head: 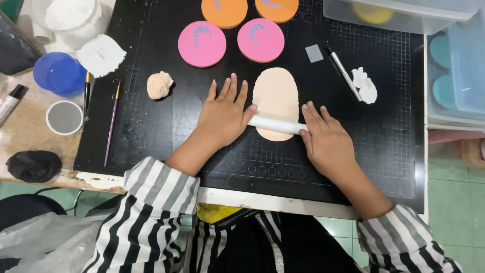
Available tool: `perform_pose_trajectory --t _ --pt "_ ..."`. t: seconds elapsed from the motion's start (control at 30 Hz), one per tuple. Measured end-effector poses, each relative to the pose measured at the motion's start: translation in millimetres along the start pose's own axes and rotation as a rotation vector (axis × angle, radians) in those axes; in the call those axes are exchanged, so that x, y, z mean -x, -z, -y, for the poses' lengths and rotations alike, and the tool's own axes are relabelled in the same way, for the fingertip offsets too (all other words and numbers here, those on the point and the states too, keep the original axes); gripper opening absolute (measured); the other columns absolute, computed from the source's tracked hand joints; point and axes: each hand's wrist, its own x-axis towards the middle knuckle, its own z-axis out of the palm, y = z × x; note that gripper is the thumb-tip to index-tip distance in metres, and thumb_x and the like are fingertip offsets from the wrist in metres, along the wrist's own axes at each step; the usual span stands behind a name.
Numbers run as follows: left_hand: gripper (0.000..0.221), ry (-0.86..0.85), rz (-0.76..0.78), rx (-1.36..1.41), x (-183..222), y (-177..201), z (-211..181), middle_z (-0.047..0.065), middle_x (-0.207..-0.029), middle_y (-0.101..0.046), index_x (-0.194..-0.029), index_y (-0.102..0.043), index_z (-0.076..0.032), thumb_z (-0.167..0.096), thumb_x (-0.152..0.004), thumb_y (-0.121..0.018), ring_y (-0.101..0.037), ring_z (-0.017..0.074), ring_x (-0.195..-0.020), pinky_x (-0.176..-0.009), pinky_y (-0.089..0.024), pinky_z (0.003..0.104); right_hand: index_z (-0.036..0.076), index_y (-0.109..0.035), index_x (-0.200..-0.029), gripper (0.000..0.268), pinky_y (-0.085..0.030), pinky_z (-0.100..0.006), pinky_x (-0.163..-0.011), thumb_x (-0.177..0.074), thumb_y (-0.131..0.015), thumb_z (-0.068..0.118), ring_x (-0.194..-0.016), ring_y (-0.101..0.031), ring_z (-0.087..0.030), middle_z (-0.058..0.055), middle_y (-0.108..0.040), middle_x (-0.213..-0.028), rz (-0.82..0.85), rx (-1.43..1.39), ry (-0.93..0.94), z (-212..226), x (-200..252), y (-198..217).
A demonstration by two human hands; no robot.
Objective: Kneading, rolling out, and shaping dough or clay on a work surface, then organizing finished pieces into storage containers.
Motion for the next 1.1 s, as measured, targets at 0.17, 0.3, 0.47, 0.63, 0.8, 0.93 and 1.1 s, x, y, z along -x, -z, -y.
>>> perform_pose_trajectory --t 0.17,0.3,0.47,0.63,0.8,0.93,1.1 --pt "0.069 -0.068 -0.218 -0.047 34.8 -21.0 -0.4 0.032 -0.151 -0.049 -0.151 -0.050 0.000 -0.052 -0.111 -0.029 -0.044 0.0444 -0.144 -0.120 -0.017 0.062 0.018 -0.048 -0.157 0.049 -0.049 -0.044 -0.105 -0.109 -0.043 0.028 -0.133 -0.057 -0.036 -0.009 -0.055 -0.155 -0.213 0.134 0.106 6.7 30.6 -14.2" --pt "0.064 -0.101 -0.354 -0.067 59.3 -29.2 -1.6 0.030 -0.147 -0.054 -0.151 -0.052 -0.002 -0.049 -0.107 -0.044 -0.052 0.0470 -0.136 -0.115 -0.027 0.062 0.025 -0.056 -0.150 0.044 -0.053 -0.038 -0.097 -0.107 -0.050 0.023 -0.123 -0.065 -0.028 0.000 -0.062 -0.147 -0.354 0.246 0.155 9.2 44.1 -16.5" --pt "0.043 -0.335 -0.500 -0.262 96.1 -27.5 1.5 0.001 -0.138 -0.067 -0.137 -0.062 -0.019 -0.034 -0.097 -0.067 -0.063 0.0358 -0.122 -0.089 -0.053 0.047 0.011 -0.065 -0.131 0.046 -0.050 -0.044 -0.086 -0.091 -0.061 -0.010 -0.100 -0.061 -0.029 -0.006 -0.068 -0.130 -0.452 -0.041 0.340 8.9 59.3 3.8" --pt "0.033 -0.366 -0.576 -0.214 29.3 6.9 3.9 0.003 -0.110 -0.072 -0.128 -0.067 -0.021 -0.031 -0.097 -0.066 -0.069 0.0273 -0.095 -0.084 -0.050 0.044 0.017 -0.068 -0.133 0.042 -0.051 -0.045 -0.098 -0.093 -0.066 0.004 -0.110 -0.066 -0.031 -0.004 -0.070 -0.122 -0.456 0.039 0.266 -41.3 -8.5 14.6" --pt "0.035 -0.271 -0.273 -0.084 -28.2 26.9 14.1 0.007 -0.121 -0.071 -0.133 -0.067 -0.019 -0.021 -0.098 -0.064 -0.067 0.0318 -0.110 -0.092 -0.049 0.047 0.017 -0.064 -0.145 0.052 -0.046 -0.048 -0.111 -0.097 -0.059 -0.003 -0.125 -0.063 -0.036 -0.007 -0.067 -0.134 -0.202 -0.007 0.117 -53.3 -56.6 27.5" --pt "0.038 -0.267 -0.243 0.026 -42.8 37.2 13.0 0.008 -0.137 -0.062 -0.135 -0.066 -0.016 -0.025 -0.099 -0.061 -0.057 0.0336 -0.129 -0.103 -0.043 0.053 0.025 -0.062 -0.147 0.047 -0.027 -0.060 -0.121 -0.101 -0.057 0.018 -0.136 -0.055 -0.034 -0.004 -0.061 -0.144 -0.165 -0.007 0.091 -66.9 -70.3 26.8" --pt "0.052 -0.106 -0.343 0.085 -75.7 33.0 4.8 0.023 -0.166 -0.029 -0.159 -0.040 -0.004 -0.026 -0.111 -0.042 -0.024 0.0403 -0.155 -0.121 -0.017 0.066 0.008 -0.057 -0.152 0.045 -0.026 -0.062 -0.117 -0.115 -0.044 0.029 -0.147 -0.040 -0.041 -0.018 -0.051 -0.156 -0.292 -0.135 0.138 -54.1 -122.6 37.7"
